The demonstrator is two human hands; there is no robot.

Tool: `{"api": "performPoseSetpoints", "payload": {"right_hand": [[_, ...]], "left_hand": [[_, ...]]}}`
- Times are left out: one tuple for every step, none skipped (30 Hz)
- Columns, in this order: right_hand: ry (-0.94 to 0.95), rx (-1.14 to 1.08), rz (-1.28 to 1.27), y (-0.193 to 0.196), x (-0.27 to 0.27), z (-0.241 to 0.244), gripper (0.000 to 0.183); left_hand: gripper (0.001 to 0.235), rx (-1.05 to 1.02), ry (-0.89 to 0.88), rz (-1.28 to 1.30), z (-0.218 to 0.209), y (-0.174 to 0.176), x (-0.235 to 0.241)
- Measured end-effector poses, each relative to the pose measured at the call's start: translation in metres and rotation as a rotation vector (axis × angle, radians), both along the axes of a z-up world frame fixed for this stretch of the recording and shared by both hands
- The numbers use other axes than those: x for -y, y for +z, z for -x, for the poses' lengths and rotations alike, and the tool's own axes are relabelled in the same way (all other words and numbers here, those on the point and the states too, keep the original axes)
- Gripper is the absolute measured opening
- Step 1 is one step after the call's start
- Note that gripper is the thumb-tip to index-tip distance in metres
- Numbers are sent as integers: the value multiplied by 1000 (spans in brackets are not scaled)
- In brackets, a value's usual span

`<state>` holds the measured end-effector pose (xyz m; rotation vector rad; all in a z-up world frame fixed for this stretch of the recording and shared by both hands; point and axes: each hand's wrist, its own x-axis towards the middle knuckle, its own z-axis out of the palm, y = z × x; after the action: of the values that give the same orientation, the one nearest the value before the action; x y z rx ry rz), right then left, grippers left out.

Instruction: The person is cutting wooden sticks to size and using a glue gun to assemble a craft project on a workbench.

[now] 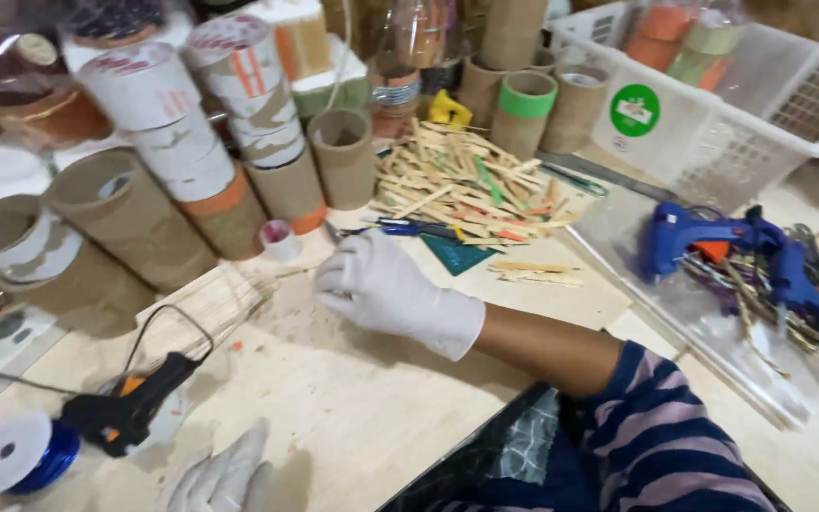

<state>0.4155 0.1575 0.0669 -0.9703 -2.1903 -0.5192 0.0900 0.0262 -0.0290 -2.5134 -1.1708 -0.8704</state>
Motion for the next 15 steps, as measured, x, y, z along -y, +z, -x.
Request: {"api": "performPoseSetpoints", "payload": {"right_hand": [[-10,-58,49,-5,4,-27,17],[-29,-61,46,-15,6,-57,17],[-156,-101,129,-25,9,-87,15],[-282,-142,213,-35,13,-118,15],[-304,-147,214,-41,15,-143,15],[-360,-201,137,-47,17,-169,13],[-409,-256,58,-53,17,-192,11],[-426,-261,57,-54,21,-213,11],[-492,-282,-14,-56,22,-231,11],[-559,-302,-86,-57,23,-248,11],[-555,-308,-82,-69,21,-265,11],[-699,-426,-3,-81,20,-282,10],[-841,-541,79,-92,17,-298,12],[-836,-545,82,-95,18,-301,12],[-860,-635,80,-97,19,-306,15]], "left_hand": [[51,46,-106,-87,-31,30,-23],[51,45,-125,-89,-36,18,-34],[50,9,-226,-73,-42,7,-46],[58,-29,-327,-59,-48,-4,-59],[58,-30,-350,-57,-46,-22,-70],[59,-111,-342,3,-45,-41,-81],[61,-196,-326,61,-42,-59,-92],[61,-201,-343,60,-57,-63,-94],[50,-203,-264,-19,-69,-67,-93],[40,-205,-186,-98,-80,-71,-92],[40,-211,-182,-96,-98,-55,-86],[36,-77,-252,-35,-116,-38,-82],[35,59,-320,24,-134,-21,-78],[35,55,-315,25,-143,-13,-76],[45,34,-296,71,-155,-5,-75]]}}
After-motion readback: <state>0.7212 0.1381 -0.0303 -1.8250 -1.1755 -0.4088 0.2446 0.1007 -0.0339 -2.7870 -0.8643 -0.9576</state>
